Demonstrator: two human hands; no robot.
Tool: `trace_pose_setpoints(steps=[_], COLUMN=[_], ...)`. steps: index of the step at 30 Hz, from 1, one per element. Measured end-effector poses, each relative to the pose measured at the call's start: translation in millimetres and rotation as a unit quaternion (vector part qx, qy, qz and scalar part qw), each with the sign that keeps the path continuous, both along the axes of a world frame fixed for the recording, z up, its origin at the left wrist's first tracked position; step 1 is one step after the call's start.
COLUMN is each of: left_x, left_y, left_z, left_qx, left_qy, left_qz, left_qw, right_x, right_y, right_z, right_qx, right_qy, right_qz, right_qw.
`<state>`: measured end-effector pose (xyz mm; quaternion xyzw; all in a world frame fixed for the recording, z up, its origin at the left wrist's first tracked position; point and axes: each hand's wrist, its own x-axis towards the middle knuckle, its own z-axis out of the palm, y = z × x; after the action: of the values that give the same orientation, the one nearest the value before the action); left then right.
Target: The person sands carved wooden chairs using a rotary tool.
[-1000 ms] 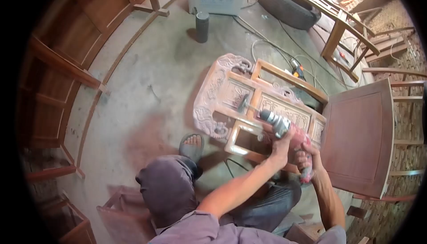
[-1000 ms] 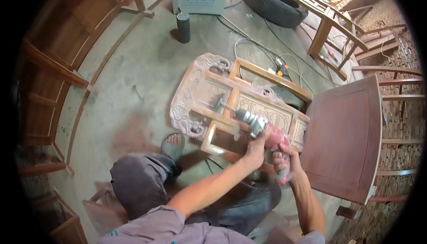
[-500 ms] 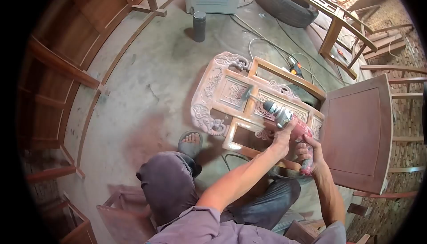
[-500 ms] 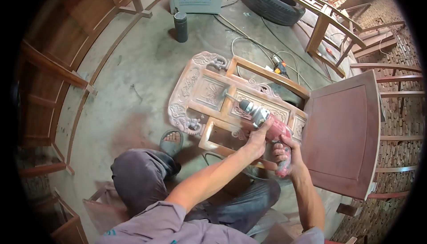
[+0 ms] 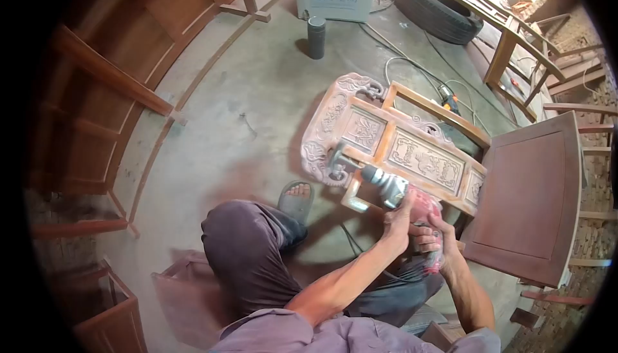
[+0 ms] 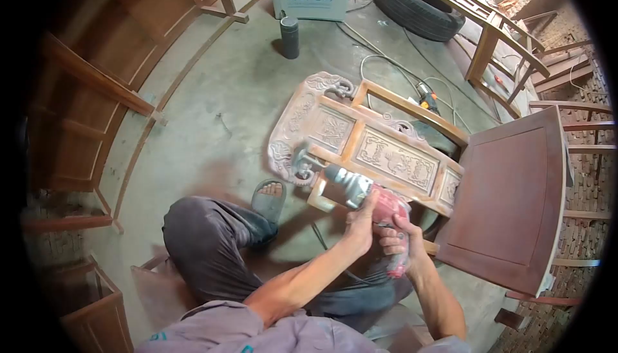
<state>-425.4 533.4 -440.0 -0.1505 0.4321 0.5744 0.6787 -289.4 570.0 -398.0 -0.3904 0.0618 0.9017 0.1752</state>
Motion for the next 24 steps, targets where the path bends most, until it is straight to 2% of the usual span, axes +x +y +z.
trace_pose_setpoints(steps=[3,7,12,16,20,24], left_x=[-16.3,-38.8,-24.6,-14.4,8.3,38.2], left_y=[-14.6,-16.2,-24.7,-29.7,-50.4,-63.1], left_z=[-14.0,-36.0,-35.7,-35.7,-39.8,-36.3], left_qx=[-0.025,0.024,0.056,0.054,0.017,0.027], left_qy=[0.097,0.065,0.071,0.034,0.055,-0.009], left_qz=[0.073,0.072,0.094,0.053,0.02,-0.025], left_qw=[0.992,0.995,0.991,0.997,0.998,0.999], right_x=[-16.9,-42.1,-33.5,-21.2,-0.7,38.0], right_y=[-11.0,-23.4,-27.6,-41.5,-59.9,-81.4], right_z=[-26.5,-42.5,-25.2,-19.9,-11.2,-7.5], right_qx=[-0.04,-0.012,0.004,0.018,0.016,0.012], right_qy=[0.008,0.007,-0.015,-0.033,-0.058,-0.046], right_qz=[0.028,0.008,0.025,0.009,0.013,-0.02], right_qw=[0.999,1.0,1.0,0.999,0.998,0.999])
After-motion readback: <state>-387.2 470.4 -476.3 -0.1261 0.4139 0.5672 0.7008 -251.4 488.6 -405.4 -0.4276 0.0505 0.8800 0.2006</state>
